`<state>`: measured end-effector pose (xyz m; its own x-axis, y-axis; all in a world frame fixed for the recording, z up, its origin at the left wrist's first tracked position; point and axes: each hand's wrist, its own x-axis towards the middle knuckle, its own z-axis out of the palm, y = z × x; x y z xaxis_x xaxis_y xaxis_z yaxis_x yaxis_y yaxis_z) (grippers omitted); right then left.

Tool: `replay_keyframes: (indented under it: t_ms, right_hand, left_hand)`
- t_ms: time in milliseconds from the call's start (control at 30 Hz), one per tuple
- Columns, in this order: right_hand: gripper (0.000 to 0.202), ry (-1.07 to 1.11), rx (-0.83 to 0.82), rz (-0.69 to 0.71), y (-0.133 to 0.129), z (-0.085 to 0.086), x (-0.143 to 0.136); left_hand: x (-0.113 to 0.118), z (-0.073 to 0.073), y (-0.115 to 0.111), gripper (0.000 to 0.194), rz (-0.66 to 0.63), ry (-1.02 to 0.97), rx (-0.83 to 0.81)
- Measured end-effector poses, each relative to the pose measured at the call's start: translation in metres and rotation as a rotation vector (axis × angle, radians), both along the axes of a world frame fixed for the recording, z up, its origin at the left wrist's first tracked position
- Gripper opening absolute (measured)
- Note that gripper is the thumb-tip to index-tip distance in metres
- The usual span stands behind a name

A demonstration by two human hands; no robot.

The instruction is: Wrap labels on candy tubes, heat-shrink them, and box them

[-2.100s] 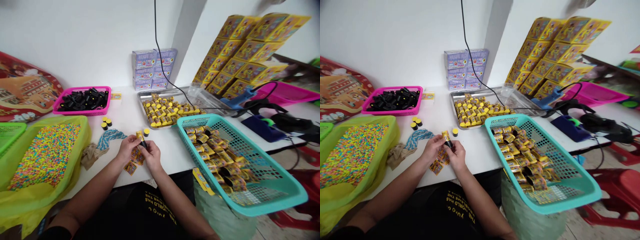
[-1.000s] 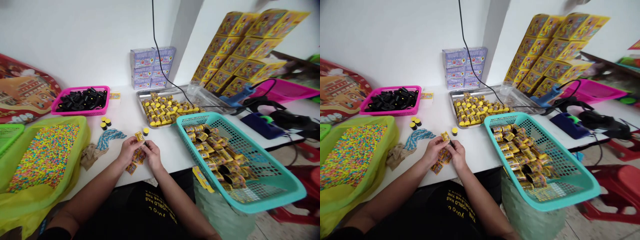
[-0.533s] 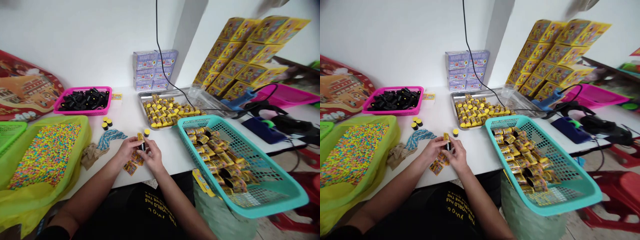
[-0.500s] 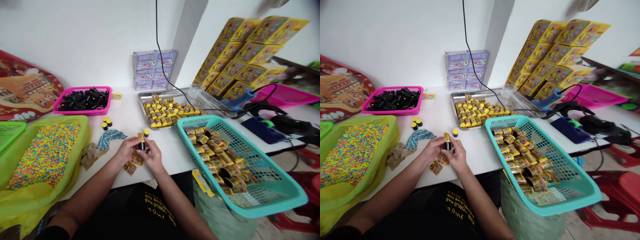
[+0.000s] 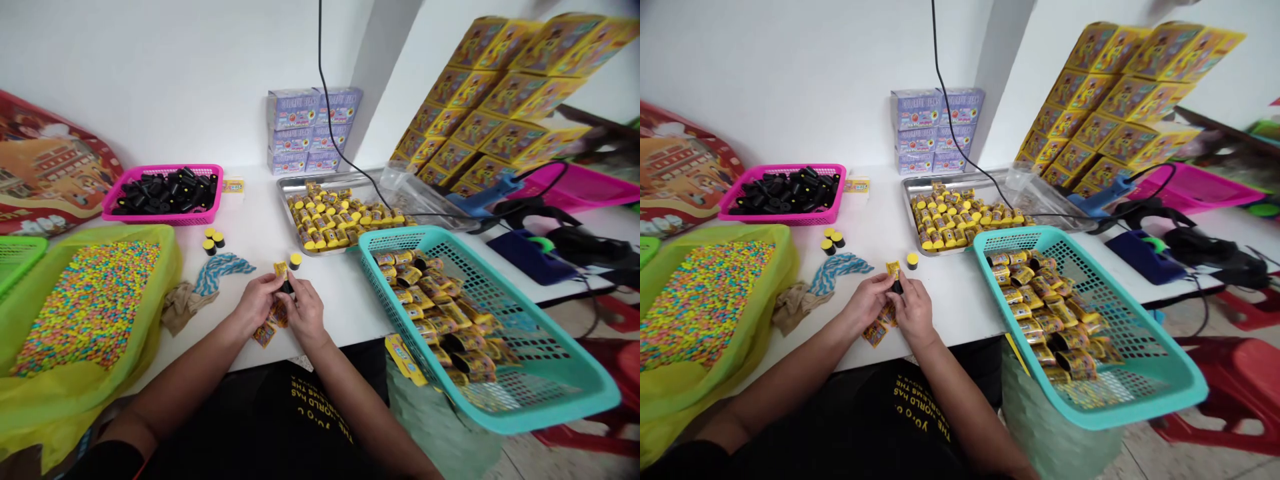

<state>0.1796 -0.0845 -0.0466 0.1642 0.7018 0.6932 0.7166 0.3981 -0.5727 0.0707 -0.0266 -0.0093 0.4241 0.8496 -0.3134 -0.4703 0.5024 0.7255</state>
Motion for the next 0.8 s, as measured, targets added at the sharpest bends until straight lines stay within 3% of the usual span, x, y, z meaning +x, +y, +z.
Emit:
replay_keyframes:
  t_ms: [267, 467, 667, 800]
  right_hand:
    - [0.037, 0.093, 0.006, -0.063, -0.001, 0.005, 0.001]
    - [0.042, 0.094, -0.044, -0.029, 0.001, 0.006, 0.003]
    - [0.030, -0.014, 0.068, -0.090, -0.003, 0.010, -0.001]
    - [0.045, -0.021, 0.100, -0.130, -0.005, 0.015, -0.001]
  left_hand:
    - [-0.003, 0.004, 0.002, 0.029, -0.119, -0.025, 0.078]
    - [-0.002, 0.000, 0.006, 0.028, -0.118, -0.045, -0.059]
    - [0.000, 0.001, 0.001, 0.027, -0.158, -0.071, -0.111]
    - [0.000, 0.004, 0.000, 0.023, -0.114, -0.112, -0.046]
